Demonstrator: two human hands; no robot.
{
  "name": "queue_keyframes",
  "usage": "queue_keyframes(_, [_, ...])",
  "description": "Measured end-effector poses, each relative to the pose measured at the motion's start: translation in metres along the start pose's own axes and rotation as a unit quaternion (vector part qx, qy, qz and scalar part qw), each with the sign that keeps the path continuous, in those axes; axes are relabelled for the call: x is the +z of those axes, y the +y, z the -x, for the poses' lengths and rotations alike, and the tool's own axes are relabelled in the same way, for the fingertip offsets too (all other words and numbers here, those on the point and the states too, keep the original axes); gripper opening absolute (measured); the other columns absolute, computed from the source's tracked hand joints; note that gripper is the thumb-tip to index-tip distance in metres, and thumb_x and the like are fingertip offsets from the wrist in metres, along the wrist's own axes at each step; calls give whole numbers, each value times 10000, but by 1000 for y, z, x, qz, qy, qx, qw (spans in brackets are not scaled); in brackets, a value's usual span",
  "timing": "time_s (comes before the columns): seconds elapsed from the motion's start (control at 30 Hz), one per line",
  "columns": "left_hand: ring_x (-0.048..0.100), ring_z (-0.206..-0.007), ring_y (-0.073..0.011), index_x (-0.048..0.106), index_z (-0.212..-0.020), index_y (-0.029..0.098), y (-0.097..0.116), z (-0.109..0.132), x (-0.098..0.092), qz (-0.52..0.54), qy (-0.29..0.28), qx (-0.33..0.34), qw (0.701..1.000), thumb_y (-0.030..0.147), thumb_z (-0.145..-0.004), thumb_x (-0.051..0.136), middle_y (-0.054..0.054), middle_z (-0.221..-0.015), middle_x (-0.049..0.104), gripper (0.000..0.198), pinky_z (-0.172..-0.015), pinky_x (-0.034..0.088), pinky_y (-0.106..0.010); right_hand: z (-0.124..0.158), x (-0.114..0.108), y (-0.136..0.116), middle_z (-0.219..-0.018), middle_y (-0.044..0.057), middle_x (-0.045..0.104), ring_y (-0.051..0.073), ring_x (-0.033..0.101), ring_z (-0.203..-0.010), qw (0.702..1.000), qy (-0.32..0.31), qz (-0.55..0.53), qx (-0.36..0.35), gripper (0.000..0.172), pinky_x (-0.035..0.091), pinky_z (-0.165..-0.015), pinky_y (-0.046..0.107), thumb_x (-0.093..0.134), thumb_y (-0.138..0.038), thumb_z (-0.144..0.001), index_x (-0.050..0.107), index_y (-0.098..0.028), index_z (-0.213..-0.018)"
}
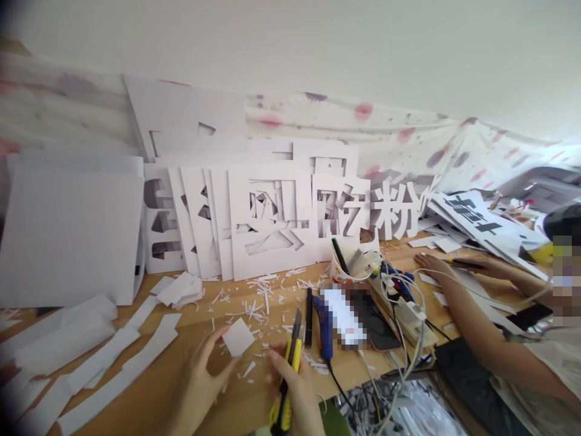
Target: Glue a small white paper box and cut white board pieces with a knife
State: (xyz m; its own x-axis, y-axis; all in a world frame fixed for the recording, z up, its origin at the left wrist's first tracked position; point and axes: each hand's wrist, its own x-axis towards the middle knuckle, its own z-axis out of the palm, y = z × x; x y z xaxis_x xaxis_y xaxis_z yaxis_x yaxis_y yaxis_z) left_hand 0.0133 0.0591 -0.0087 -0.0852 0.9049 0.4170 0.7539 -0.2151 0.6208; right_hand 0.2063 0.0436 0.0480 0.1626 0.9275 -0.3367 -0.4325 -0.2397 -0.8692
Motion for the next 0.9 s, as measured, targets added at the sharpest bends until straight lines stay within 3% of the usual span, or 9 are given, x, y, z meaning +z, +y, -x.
queue_keyframes(0.07, [754,-917,-243,645,-1313,291,3,-1,-13,41,8,25,999,323,-898,697,-45,-1035,792,419,-882,596,-427,-4,8,5,-820,70,759,175,652,-605,997,34,47,-41,491,491,-460,231,956,-518,-623,781,-164,-915])
queue_keyframes(0.17, [766,-910,-214,655,-1321,325,14,-4,-29,114,-6,22,993,323,-892,739,-28,-1068,807,438,-873,621,-371,-10,22,12,-871,102,787,215,672,-654,982,20,144,-120,566,567,-585,309,916,-616,-607,790,-170,-933])
queue_keyframes(0.27, [777,-1030,-222,671,-1312,302,21,-10,-33,188,-34,-23,981,324,-861,770,-54,-1222,794,462,-907,638,-343,-13,32,16,-685,64,727,215,644,-602,971,-8,191,-141,517,535,-569,307,839,-675,-673,753,-180,-795])
queue_keyframes(0.37, [783,-1060,-213,565,-1447,242,17,-17,-30,217,-65,-52,973,303,-885,729,-90,-1258,783,589,-884,651,-303,-14,34,16,-615,19,657,185,594,-565,965,16,207,-158,471,475,-539,273,814,-650,-726,706,-192,-734])
queue_keyframes(0.47, [811,-920,-201,676,-1307,230,2,-23,-29,138,-70,6,988,242,-971,552,-75,-1093,831,359,-789,662,-282,-15,31,13,-627,9,645,186,594,-572,948,63,251,-184,443,471,-547,271,789,-629,-770,689,-199,-749])
queue_keyframes(0.57, [800,-823,-234,782,-1041,277,-15,-25,-35,79,-67,51,993,227,-982,489,-45,-872,833,303,-765,659,-349,-20,25,9,-641,27,668,208,623,-588,925,113,303,-199,484,500,-572,295,772,-676,-756,689,-200,-738])
queue_keyframes(0.73, [672,-573,-195,651,-677,261,-43,-10,-63,25,-54,57,997,348,-994,550,25,-597,681,344,-910,606,-492,-27,22,7,-585,11,642,190,576,-517,929,125,306,-168,577,427,-474,282,759,-756,-723,698,-187,-793])
queue_keyframes(0.8, [703,-656,-210,602,-683,257,-61,1,-81,-5,-33,50,998,363,-997,545,0,-671,702,336,-837,616,-436,-27,26,8,-569,4,636,184,572,-517,931,128,305,-155,598,418,-471,275,772,-761,-716,698,-179,-834])
queue_keyframes(0.9, [769,-923,-254,662,-998,266,-93,20,-109,-97,21,59,993,376,-1000,555,-72,-996,791,154,-803,631,-382,-26,35,8,-532,-3,617,170,547,-472,937,131,296,-132,666,424,-454,273,785,-804,-661,688,-170,-839])
